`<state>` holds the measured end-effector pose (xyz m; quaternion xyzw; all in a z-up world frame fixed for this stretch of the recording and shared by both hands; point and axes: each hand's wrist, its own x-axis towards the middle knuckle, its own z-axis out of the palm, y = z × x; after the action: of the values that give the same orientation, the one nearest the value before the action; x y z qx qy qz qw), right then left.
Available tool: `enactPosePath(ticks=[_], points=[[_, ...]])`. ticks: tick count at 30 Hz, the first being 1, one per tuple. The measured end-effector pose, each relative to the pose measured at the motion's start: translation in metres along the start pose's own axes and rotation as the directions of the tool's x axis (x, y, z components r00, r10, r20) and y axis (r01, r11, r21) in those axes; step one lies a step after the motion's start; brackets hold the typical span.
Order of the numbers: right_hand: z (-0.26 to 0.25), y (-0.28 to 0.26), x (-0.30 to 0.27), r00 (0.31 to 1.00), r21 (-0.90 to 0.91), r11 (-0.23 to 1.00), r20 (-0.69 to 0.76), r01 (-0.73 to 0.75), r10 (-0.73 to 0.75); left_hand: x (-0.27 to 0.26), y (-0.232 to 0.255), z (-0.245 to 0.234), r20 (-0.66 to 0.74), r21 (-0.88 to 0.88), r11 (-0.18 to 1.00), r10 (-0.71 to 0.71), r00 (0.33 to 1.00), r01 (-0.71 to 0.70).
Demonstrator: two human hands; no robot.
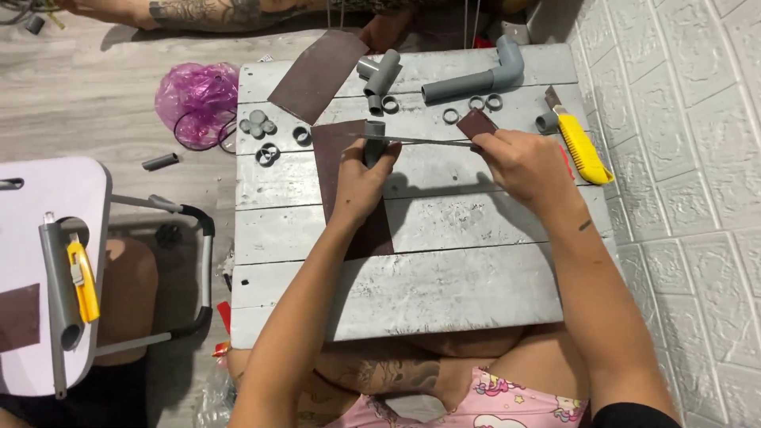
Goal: The person uses a small hand saw to cut a grey plastic pipe while holding it against a low wooden table by hand.
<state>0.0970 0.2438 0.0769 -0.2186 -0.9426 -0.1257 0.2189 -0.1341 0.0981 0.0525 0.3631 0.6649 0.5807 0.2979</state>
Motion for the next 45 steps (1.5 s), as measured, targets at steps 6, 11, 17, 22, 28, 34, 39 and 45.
enactPosePath(ticks=[6, 11, 17, 22, 28, 34, 39, 45], points=[[0.007, -0.007, -0.002, 1.000, 0.047, 0.999, -0.010, -0.008, 0.009, -0.013, 0.023, 0.009, -0.077, 0.047, 0.999, 0.005, 0.997, -0.001], [0.015, 0.002, -0.006, 0.999, 0.059, 0.998, -0.035, 0.010, -0.008, -0.007, 0.000, 0.013, -0.078, 0.092, 0.996, 0.003, 0.997, 0.004], [0.025, -0.010, -0.002, 0.998, 0.147, 0.989, -0.061, 0.031, -0.022, -0.012, -0.002, 0.028, -0.076, 0.146, 0.989, -0.020, 0.997, 0.031], [0.039, 0.002, -0.009, 0.995, 0.109, 0.994, -0.094, 0.031, -0.021, -0.010, 0.016, 0.008, -0.129, 0.145, 0.989, 0.023, 0.991, -0.004], [0.025, -0.014, -0.002, 0.993, 0.172, 0.984, -0.111, 0.046, -0.027, -0.012, -0.014, 0.025, -0.024, 0.214, 0.977, -0.016, 1.000, 0.021], [0.027, -0.011, 0.000, 0.988, 0.117, 0.991, -0.144, 0.062, -0.045, -0.014, 0.003, 0.021, -0.102, 0.193, 0.981, 0.022, 0.995, -0.002], [0.023, -0.004, 0.000, 0.991, 0.139, 0.989, -0.131, 0.054, -0.036, -0.016, 0.023, 0.006, -0.149, 0.185, 0.976, 0.143, 0.978, -0.115], [0.029, -0.026, 0.004, 0.988, 0.176, 0.982, -0.151, 0.064, -0.038, -0.012, -0.006, 0.025, -0.115, 0.193, 0.979, 0.090, 0.989, -0.067]])
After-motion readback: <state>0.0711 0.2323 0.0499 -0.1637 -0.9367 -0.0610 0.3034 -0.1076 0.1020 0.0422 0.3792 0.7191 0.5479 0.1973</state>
